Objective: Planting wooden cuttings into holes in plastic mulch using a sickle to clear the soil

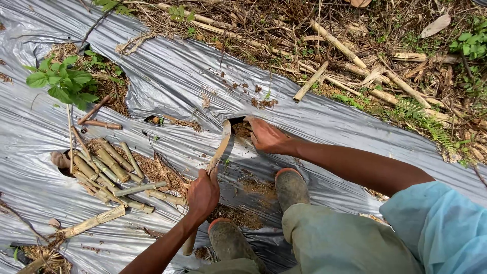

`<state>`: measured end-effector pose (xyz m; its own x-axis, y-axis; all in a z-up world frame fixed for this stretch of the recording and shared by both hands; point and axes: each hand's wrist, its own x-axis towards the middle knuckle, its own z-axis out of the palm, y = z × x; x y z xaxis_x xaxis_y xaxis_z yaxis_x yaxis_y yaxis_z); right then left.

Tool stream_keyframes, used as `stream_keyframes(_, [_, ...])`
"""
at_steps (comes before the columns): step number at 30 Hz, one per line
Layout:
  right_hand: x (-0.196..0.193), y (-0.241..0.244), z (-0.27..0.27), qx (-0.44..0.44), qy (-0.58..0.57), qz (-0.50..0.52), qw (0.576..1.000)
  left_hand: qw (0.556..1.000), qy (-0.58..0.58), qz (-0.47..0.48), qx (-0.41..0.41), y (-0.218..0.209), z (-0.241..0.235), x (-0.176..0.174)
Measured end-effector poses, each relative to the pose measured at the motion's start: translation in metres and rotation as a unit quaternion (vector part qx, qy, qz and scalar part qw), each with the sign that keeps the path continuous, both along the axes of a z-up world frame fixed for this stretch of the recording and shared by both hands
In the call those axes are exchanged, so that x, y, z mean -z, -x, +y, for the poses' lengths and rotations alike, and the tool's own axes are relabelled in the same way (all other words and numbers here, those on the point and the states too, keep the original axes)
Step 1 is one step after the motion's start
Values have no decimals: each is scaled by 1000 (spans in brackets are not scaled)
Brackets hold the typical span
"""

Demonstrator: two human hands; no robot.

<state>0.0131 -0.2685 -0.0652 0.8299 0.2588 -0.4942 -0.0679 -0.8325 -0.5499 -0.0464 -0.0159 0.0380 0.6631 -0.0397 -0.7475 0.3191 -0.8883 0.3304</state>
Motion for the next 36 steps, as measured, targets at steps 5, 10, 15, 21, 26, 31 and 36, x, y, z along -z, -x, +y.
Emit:
stream_keyframes(5, [57,20,-5,19,72,-57,996,1000,27,13,-5,-15,-1,29])
stream_keyframes(10, [128,50,-8,92,131,16,987,997,75,10,-18,-29,11,55])
stream_keyframes(15, [270,72,-46,-85,215,-356,905,943,222,170,-182,-25,19,32])
stream_keyframes(21, [76,13,-36,61,-24,-44,997,999,-11,3,36,-14,2,-10])
stream_keyframes(26, [0,1,-21,37,-63,-54,996,999,15,27,-32,0,-16,3])
stream_keyframes(31, [26,6,-14,34,-71,-95,992,998,16,29,-54,-2,-20,7])
stream_keyframes(36, [78,38,-17,61,0,-267,962,997,39,17,-70,8,-24,16])
